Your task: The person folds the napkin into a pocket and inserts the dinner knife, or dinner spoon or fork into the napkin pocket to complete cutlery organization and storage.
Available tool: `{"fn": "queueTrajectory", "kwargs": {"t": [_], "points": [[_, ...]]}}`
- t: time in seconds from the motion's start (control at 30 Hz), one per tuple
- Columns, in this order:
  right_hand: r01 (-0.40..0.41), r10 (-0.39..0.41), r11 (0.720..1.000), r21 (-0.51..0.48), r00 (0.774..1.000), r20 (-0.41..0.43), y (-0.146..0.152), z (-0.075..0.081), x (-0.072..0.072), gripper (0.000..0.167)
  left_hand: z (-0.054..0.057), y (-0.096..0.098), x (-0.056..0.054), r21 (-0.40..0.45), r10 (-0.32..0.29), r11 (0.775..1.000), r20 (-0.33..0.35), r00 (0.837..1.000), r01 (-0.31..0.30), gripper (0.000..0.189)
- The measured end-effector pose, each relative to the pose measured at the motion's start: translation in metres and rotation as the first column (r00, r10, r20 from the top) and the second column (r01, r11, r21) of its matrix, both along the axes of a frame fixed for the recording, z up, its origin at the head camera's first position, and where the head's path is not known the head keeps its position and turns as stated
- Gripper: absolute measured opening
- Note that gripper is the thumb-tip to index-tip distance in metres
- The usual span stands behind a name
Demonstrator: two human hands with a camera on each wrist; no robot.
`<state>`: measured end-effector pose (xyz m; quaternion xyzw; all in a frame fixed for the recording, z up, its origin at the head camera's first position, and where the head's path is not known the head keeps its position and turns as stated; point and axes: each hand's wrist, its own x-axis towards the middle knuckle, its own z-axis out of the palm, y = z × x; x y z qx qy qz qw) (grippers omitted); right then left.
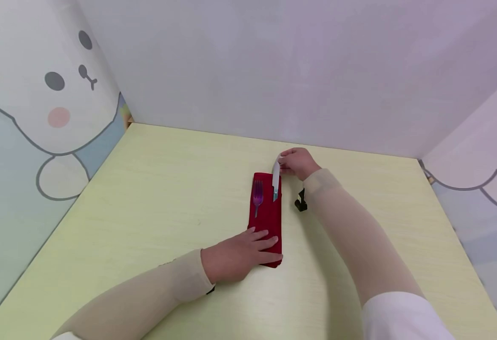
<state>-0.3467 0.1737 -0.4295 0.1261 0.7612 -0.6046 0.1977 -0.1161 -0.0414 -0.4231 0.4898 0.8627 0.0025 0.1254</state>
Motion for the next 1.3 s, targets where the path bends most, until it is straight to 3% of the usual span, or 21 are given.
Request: {"fn": "queueTrajectory", "kwargs": {"t": [0.17,0.47,0.63,0.87,1.3], "points": [[-0.005,0.005,1.0,0.027,1.0,0.005,-0.001,0.004,0.009,0.031,0.002,-0.001,0.003,0.003,0.016,1.0,0.029,0.999,-0.016,0.066],[-0.014,0.015,1.0,0.023,0.999,-0.045,-0.002,0.004,0.019,0.029,0.003,-0.001,0.005,0.019,0.003,1.0,-0.012,1.0,-0.003,0.063],[-0.06,0.062,0.997,0.038,0.997,-0.037,-0.009,0.007,0.028,0.032,0.002,-0.001,0.004,0.035,0.023,0.999,-0.04,0.999,-0.021,0.063],[-0.051,0.051,0.996,0.07,0.999,-0.007,-0.008,0.006,0.042,0.029,-0.001,0.003,0.004,0.02,0.023,1.0,-0.101,0.995,-0.021,0.065],[-0.069,0.068,0.997,0.045,0.997,0.025,-0.006,-0.003,0.059,0.027,0.003,0.007,0.004,0.014,0.044,0.999,-0.1,0.994,-0.043,0.064]]}}
